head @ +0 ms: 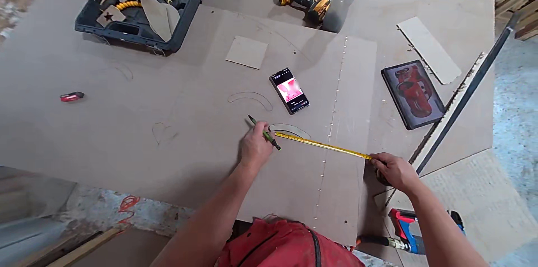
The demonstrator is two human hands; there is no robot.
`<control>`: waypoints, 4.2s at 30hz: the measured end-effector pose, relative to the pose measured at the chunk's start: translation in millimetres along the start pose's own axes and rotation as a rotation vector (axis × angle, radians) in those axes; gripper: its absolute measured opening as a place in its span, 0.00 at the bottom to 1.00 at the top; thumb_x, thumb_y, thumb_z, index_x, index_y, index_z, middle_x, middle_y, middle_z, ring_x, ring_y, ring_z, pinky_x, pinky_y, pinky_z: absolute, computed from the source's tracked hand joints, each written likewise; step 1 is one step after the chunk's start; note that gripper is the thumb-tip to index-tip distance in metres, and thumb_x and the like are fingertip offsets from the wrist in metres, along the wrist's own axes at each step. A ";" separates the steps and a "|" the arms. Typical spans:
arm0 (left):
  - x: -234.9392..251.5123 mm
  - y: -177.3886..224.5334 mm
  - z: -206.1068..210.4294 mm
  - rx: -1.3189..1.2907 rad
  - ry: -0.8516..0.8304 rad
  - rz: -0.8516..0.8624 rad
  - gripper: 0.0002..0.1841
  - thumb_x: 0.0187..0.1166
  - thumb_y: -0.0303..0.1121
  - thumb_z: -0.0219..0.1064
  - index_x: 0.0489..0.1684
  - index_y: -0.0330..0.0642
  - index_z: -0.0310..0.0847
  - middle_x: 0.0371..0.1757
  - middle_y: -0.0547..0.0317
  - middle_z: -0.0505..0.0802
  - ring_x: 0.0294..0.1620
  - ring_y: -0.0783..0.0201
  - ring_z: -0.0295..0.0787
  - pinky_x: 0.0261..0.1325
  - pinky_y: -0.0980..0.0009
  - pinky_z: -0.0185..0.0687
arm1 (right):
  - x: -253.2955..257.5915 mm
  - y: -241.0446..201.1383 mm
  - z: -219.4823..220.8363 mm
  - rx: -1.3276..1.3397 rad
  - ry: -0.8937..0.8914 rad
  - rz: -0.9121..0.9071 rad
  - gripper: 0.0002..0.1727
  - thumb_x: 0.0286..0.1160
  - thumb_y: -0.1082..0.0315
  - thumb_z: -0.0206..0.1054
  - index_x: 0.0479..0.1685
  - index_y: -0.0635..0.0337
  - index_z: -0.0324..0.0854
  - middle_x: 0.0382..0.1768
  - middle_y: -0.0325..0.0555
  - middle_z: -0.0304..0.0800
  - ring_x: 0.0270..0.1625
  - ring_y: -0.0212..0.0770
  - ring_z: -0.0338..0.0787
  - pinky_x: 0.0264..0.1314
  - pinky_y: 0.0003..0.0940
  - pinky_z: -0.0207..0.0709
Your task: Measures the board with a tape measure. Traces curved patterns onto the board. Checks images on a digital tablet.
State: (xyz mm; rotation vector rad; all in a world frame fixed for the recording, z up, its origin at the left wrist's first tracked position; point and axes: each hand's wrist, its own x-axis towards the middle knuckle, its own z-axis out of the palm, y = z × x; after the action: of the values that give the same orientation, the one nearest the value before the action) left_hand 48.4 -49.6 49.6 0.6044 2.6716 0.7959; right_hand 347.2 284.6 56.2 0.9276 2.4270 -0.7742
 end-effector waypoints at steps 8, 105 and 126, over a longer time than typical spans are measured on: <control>-5.7 -29.3 25.4 0.178 0.071 0.479 0.21 0.87 0.34 0.60 0.77 0.46 0.80 0.81 0.62 0.84 0.85 0.61 0.74 0.89 0.56 0.66 | 19.1 -3.6 -21.5 -0.018 -0.047 -0.026 0.14 0.89 0.52 0.60 0.54 0.38 0.93 0.40 0.38 0.96 0.44 0.41 0.93 0.52 0.57 0.84; 67.1 25.9 -8.7 -0.129 -0.048 -0.359 0.08 0.76 0.37 0.70 0.46 0.46 0.90 0.40 0.50 0.94 0.46 0.49 0.92 0.51 0.41 0.84 | 54.8 -33.4 -42.8 -0.044 -0.052 0.024 0.12 0.87 0.56 0.63 0.41 0.44 0.93 0.34 0.37 0.95 0.38 0.41 0.93 0.46 0.56 0.83; -138.4 -65.4 -24.2 -0.120 -0.143 -0.483 0.08 0.76 0.38 0.75 0.44 0.45 0.89 0.36 0.58 0.94 0.35 0.62 0.93 0.45 0.55 0.91 | -114.2 -33.6 75.3 -0.074 -0.320 0.078 0.17 0.85 0.54 0.56 0.56 0.44 0.90 0.45 0.44 0.96 0.53 0.48 0.94 0.60 0.59 0.82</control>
State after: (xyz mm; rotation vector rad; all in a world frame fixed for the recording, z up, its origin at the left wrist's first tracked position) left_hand 139.5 -175.0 52.6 -0.0211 2.4605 0.7301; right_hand 415.9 163.1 75.0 0.7971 2.1145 -0.7375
